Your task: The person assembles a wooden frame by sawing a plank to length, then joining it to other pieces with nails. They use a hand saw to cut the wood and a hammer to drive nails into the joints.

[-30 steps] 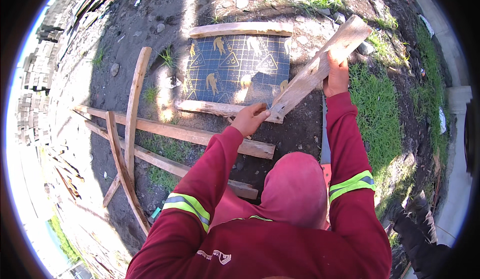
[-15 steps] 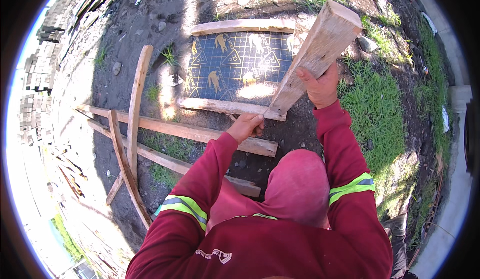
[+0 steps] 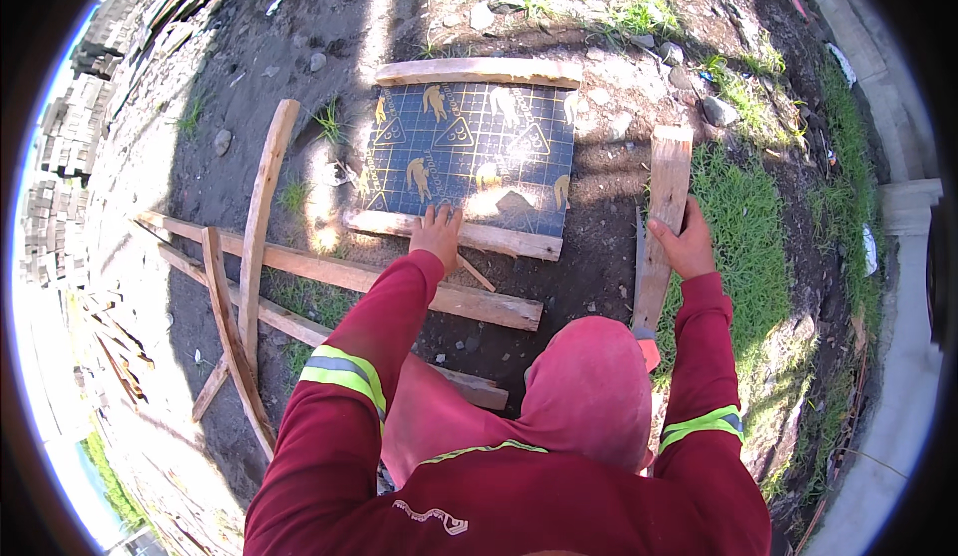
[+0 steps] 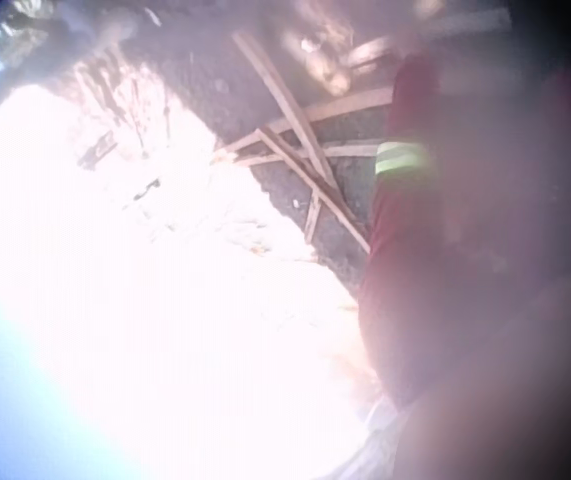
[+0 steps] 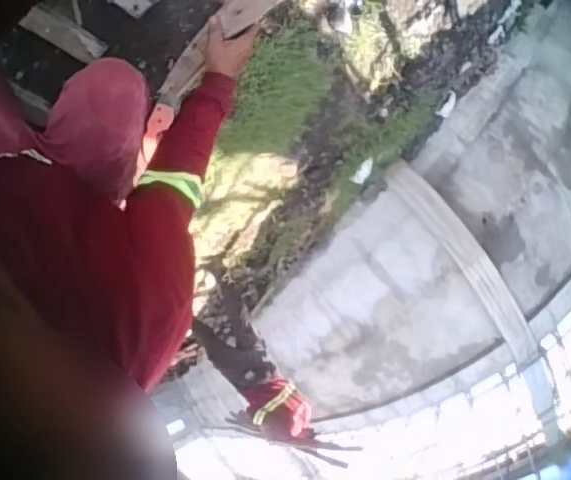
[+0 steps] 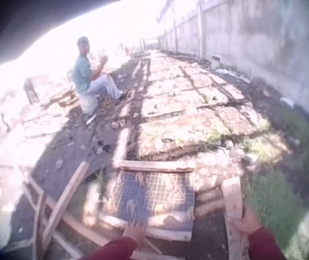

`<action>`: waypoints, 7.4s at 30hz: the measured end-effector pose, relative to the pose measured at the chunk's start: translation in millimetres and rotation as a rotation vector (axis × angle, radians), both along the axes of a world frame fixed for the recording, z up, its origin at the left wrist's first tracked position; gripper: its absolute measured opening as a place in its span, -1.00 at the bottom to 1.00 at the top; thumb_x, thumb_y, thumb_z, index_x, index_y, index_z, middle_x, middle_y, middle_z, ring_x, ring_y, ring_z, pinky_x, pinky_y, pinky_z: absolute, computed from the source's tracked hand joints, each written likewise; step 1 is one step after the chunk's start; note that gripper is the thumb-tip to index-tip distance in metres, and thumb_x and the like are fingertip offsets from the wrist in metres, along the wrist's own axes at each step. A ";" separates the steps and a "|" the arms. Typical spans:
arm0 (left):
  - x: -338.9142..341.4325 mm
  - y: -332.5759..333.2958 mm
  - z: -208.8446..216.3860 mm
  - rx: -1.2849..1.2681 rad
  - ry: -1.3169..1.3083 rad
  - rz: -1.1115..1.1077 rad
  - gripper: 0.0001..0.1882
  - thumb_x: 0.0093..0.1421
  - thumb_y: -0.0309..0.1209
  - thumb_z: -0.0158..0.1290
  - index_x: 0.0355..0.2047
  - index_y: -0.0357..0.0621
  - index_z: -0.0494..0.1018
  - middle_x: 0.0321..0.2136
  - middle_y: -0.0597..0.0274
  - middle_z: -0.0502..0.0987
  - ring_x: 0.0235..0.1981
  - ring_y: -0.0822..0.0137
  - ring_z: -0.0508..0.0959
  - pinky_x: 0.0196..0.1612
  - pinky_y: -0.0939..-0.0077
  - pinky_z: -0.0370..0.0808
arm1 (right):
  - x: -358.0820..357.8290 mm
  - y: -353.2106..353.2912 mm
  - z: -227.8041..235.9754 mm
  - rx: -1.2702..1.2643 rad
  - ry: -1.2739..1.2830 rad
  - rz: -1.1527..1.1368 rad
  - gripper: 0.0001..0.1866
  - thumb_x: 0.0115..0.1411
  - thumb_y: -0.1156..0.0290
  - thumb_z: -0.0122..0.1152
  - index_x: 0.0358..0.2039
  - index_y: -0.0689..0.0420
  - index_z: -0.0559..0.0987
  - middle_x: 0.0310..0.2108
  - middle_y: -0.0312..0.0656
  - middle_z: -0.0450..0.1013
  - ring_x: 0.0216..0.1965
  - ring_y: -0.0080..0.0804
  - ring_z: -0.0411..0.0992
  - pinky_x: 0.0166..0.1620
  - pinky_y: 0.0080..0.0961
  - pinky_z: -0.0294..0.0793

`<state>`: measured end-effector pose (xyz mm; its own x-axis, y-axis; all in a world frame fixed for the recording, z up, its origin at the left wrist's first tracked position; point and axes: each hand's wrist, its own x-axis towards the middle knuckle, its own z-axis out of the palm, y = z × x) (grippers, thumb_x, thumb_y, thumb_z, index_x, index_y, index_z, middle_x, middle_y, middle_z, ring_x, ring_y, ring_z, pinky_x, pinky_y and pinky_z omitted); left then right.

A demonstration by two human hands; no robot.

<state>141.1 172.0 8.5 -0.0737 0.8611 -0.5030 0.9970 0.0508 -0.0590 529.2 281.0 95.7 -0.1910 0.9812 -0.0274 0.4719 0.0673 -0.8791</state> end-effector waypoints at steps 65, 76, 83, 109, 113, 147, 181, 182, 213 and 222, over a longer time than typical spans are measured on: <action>30.8 95.8 300.3 0.711 -0.196 -0.338 -0.30 -0.34 -0.16 0.45 -0.25 -0.27 0.37 -0.35 -0.04 0.50 -0.28 -0.06 0.53 -0.24 0.21 0.48 | -58.0 -149.1 -107.9 -0.585 -0.608 0.403 -0.43 0.21 -0.07 0.01 -0.06 0.22 0.37 -0.03 0.19 0.41 0.00 0.12 0.44 0.00 -0.08 0.47; 2.6 99.2 293.3 0.672 -0.122 -0.105 -0.37 -0.25 0.02 0.39 -0.39 -0.18 0.38 -0.48 0.01 0.48 -0.41 -0.07 0.51 -0.32 0.18 0.45 | -52.7 -124.9 -91.9 -0.546 -0.540 0.304 -0.37 0.05 0.03 0.31 -0.11 0.24 0.28 -0.14 0.20 0.46 -0.08 0.15 0.47 -0.04 -0.11 0.48; 6.8 97.2 271.5 0.672 -0.159 -0.147 -0.32 -0.24 0.08 0.37 -0.32 -0.17 0.38 -0.38 0.05 0.54 -0.32 -0.06 0.56 -0.27 0.19 0.46 | 12.1 -87.7 -15.1 -0.281 -0.147 0.079 -0.38 0.00 0.24 0.42 -0.05 0.25 0.30 -0.11 0.18 0.45 -0.07 0.16 0.45 -0.03 -0.17 0.46; 30.1 77.3 287.2 0.532 -0.277 -0.080 0.11 -0.29 0.18 0.37 0.14 -0.32 0.25 -0.06 -0.12 0.47 0.00 -0.03 0.49 0.04 0.25 0.44 | -97.8 32.3 41.5 0.098 0.191 0.484 -0.30 -0.09 0.42 0.47 0.08 0.21 0.36 -0.09 0.00 0.46 -0.04 -0.07 0.45 0.04 -0.29 0.41; 49.5 89.0 288.2 0.541 -0.183 -0.057 0.25 -0.36 0.29 0.34 0.21 -0.29 0.17 -0.01 -0.10 0.44 0.03 0.00 0.47 0.07 0.25 0.42 | -101.4 26.7 56.8 0.114 0.121 0.523 -0.37 -0.07 0.38 0.43 0.02 0.22 0.39 -0.14 0.04 0.48 -0.05 -0.01 0.45 0.01 -0.25 0.42; 72.6 89.8 271.2 0.686 -0.179 -0.147 0.01 -0.38 0.14 0.42 -0.03 -0.31 0.33 -0.18 -0.03 0.47 -0.08 -0.02 0.47 -0.04 0.14 0.41 | -131.7 30.4 66.6 0.286 0.446 0.395 -0.07 -0.22 0.07 0.54 0.11 0.26 0.33 -0.08 0.04 0.39 -0.04 -0.02 0.40 0.03 -0.27 0.39; 76.6 80.1 271.2 0.806 -0.217 -0.155 -0.24 -0.15 0.10 0.29 -0.10 -0.22 0.38 -0.28 0.04 0.45 -0.18 0.04 0.49 -0.12 0.16 0.39 | -91.8 1.3 70.9 -0.144 0.482 0.362 -0.43 -0.05 0.53 0.36 0.00 0.21 0.38 -0.03 -0.10 0.42 0.05 -0.26 0.40 0.10 -0.35 0.36; 75.3 81.9 269.6 0.814 -0.249 -0.173 -0.26 -0.14 0.09 0.28 -0.11 -0.21 0.39 -0.27 0.04 0.46 -0.17 0.05 0.49 -0.11 0.17 0.39 | -90.0 3.5 73.5 -0.086 0.465 0.478 -0.36 -0.06 0.50 0.38 0.06 0.20 0.33 -0.02 -0.13 0.38 0.08 -0.33 0.33 0.14 -0.36 0.29; 90.0 77.3 272.9 0.787 -0.154 -0.141 -0.33 -0.27 -0.08 0.40 -0.25 -0.21 0.38 -0.32 0.00 0.49 -0.22 0.00 0.52 -0.18 0.15 0.46 | -118.9 22.0 82.9 0.214 0.336 0.334 -0.44 -0.07 0.46 0.44 -0.03 0.24 0.46 -0.09 -0.07 0.42 -0.05 -0.16 0.44 -0.03 -0.33 0.46; 91.7 74.8 270.5 0.798 -0.103 -0.127 -0.34 -0.23 -0.04 0.37 -0.24 -0.22 0.39 -0.32 0.03 0.49 -0.22 0.01 0.53 -0.16 0.17 0.45 | -106.0 -10.0 13.8 -0.247 0.661 -0.216 -0.44 0.13 0.28 0.30 0.07 0.27 0.38 -0.03 -0.02 0.42 -0.02 -0.14 0.43 -0.10 -0.28 0.51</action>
